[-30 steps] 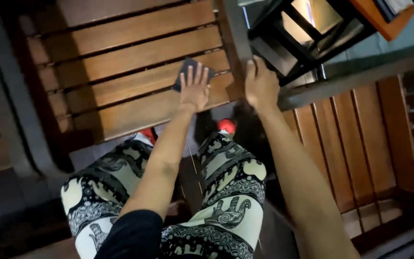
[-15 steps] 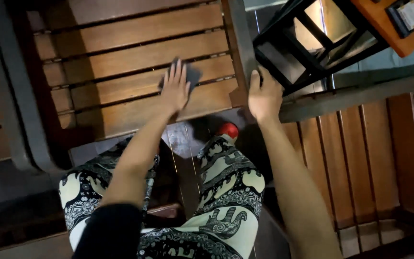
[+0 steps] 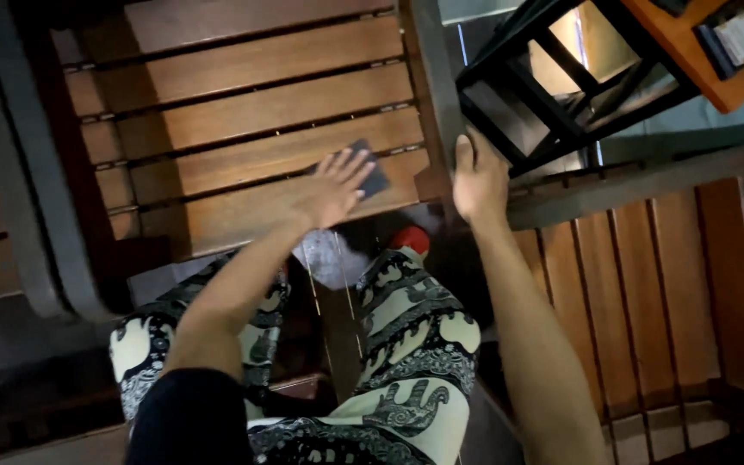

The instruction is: Cleaning a wooden chair using a spray and a cloth.

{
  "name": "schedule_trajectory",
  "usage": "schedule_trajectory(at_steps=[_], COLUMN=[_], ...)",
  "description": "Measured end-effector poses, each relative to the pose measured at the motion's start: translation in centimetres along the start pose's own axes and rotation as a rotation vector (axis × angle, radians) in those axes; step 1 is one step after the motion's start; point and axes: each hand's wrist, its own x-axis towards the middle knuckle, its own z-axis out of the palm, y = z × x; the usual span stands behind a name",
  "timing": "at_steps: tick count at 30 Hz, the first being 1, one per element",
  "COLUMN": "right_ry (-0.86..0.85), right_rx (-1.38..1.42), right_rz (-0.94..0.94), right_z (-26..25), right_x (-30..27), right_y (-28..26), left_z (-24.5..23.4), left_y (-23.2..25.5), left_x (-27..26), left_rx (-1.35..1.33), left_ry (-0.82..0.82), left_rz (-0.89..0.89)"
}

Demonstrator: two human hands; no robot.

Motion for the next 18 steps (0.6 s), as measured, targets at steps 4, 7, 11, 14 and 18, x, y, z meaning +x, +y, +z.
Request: schedule_trajectory(at_steps=[4,7,11,14,18], right_ry=[-0.141,-0.278,-0.312,-0.332,-0.337], right_rx=[-0.145,-0.264,-0.324,-0.365,-0.343], right_rz=[-0.096,-0.101,-0.105,-0.035,0.01], right_z=[-0.7,0.2,1.9,1.8,1.7], right_x=[1.1,3.7,6.6,7.4,7.0], right_y=[-2.5,-3.4,-3.7,-4.9,-4.5], left_z=[-1.0,-1.1,-3.0,-0.8,2.7], left_y=[-6.7,-9.8,-4.8,-0.8,1.2], left_x=[-2.4,2.1,9.1,13.1,8.1], left_rx=[-0.014,-0.076,-0.097,0.056,-0.029], left_ry=[0.095,0.36,0.422,0.29,0.391], left_rz=[-0.232,-0.458,-0.602,-0.348,-0.064])
